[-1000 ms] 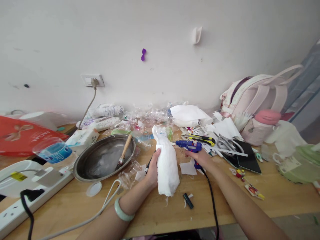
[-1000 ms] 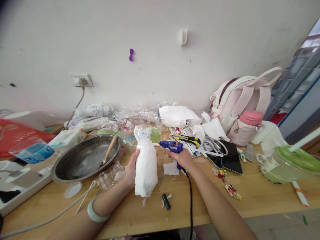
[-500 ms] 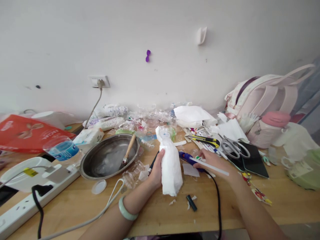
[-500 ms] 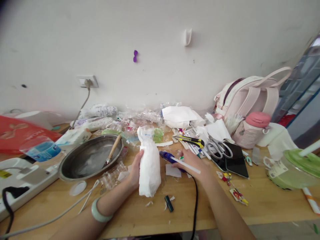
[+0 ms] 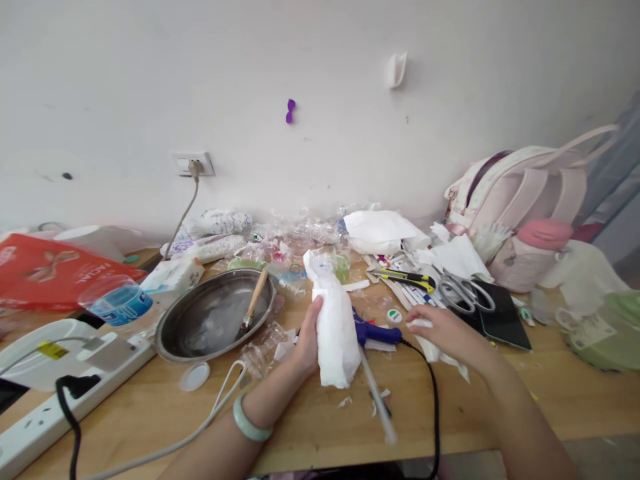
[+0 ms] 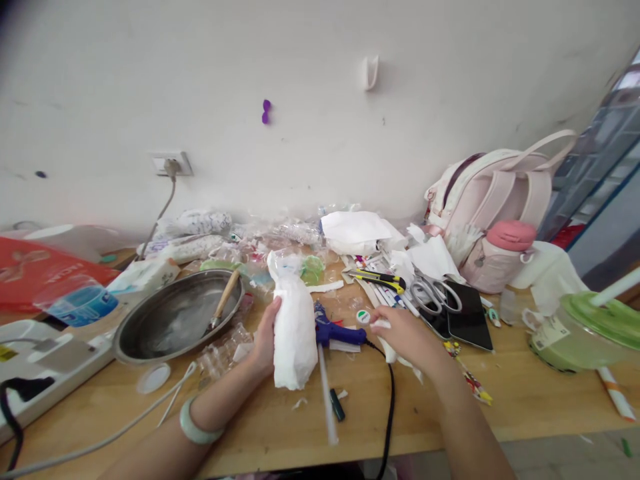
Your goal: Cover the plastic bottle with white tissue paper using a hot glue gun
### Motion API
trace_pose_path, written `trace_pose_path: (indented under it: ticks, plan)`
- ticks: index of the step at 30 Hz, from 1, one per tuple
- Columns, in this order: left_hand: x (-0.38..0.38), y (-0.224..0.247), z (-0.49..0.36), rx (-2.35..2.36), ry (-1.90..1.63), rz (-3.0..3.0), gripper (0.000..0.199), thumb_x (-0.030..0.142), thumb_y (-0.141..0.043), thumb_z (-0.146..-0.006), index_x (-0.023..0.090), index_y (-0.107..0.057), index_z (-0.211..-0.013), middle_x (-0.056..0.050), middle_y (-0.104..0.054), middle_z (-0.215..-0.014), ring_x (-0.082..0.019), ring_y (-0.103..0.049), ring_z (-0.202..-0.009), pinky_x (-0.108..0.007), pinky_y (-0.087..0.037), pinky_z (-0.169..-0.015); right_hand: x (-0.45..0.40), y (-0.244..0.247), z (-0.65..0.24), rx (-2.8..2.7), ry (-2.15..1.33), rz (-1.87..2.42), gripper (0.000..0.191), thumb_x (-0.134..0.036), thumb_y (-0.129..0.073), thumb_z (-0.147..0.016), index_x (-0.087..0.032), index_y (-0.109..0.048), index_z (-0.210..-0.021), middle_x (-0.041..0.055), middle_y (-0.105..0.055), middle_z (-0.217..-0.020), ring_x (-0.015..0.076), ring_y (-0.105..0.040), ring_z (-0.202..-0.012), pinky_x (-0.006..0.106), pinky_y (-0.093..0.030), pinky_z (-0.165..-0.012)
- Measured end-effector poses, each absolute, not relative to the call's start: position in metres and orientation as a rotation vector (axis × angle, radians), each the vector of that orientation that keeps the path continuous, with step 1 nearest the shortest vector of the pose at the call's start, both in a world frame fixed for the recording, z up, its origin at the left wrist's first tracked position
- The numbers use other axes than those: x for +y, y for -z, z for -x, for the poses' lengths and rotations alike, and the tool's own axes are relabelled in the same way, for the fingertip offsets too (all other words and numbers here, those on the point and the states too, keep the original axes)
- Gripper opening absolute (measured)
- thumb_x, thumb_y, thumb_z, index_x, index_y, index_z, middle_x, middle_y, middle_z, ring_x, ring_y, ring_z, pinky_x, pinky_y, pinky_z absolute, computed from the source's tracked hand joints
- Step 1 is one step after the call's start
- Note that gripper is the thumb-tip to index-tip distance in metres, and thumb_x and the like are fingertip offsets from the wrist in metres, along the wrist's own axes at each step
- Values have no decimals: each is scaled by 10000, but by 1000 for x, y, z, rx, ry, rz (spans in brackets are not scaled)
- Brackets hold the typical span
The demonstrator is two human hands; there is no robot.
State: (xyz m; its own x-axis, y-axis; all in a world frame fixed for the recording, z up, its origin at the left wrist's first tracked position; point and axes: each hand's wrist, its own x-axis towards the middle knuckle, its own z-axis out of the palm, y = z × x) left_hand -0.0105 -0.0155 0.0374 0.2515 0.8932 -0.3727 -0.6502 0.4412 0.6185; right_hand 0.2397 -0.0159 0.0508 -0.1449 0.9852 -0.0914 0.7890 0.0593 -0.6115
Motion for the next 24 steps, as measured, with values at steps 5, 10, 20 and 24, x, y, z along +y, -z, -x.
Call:
trace_pose_path:
  ticks: [5, 10, 20, 24]
  plan:
    - [-16, -41, 13, 753, -1113, -403, 448, 456, -437, -847, 73, -662, -905, -105, -698, -715, -209, -633, -622, -313, -494, -631, -7, -62, -225, -1685, -882, 1480, 243, -364, -567, -703, -226, -618, -896, 42, -656, -946, 226, -600, -886, 326, -449, -762]
    - [-19, -42, 14, 698, -1015, -437, 513, 501, -413, -838, 62, -668, -909, -132, -702, -722, -214, -639, -617, -313, -499, -618, 6, -84, -194, -1381, -1180, 1186, 360, -302, -732, -553, -198, -582, -864, 24, -644, -840, 171, -594, -756, 273, -454, -641]
    - [-27, -39, 7, 789, -993, -444, 426, 428, -442, -847, 65, -646, -941, -124, -709, -731, -221, -653, -642, -307, -504, -622, 18, -119, -151, -1131, -953, 879, 349, -437, -678, -688, -249, -424, -835, -107, -436, -487, 70, -351, -365, 195, -250, -361]
    - [-27, -40, 6, 831, -1053, -446, 326, 388, -505, -828, 106, -653, -894, -74, -689, -639, -182, -624, -561, -266, -478, -554, 21, -118, -133, -1326, -855, 772, 290, -383, -597, -784, -258, -335, -803, -113, -341, -482, 72, -291, -372, 201, -205, -375]
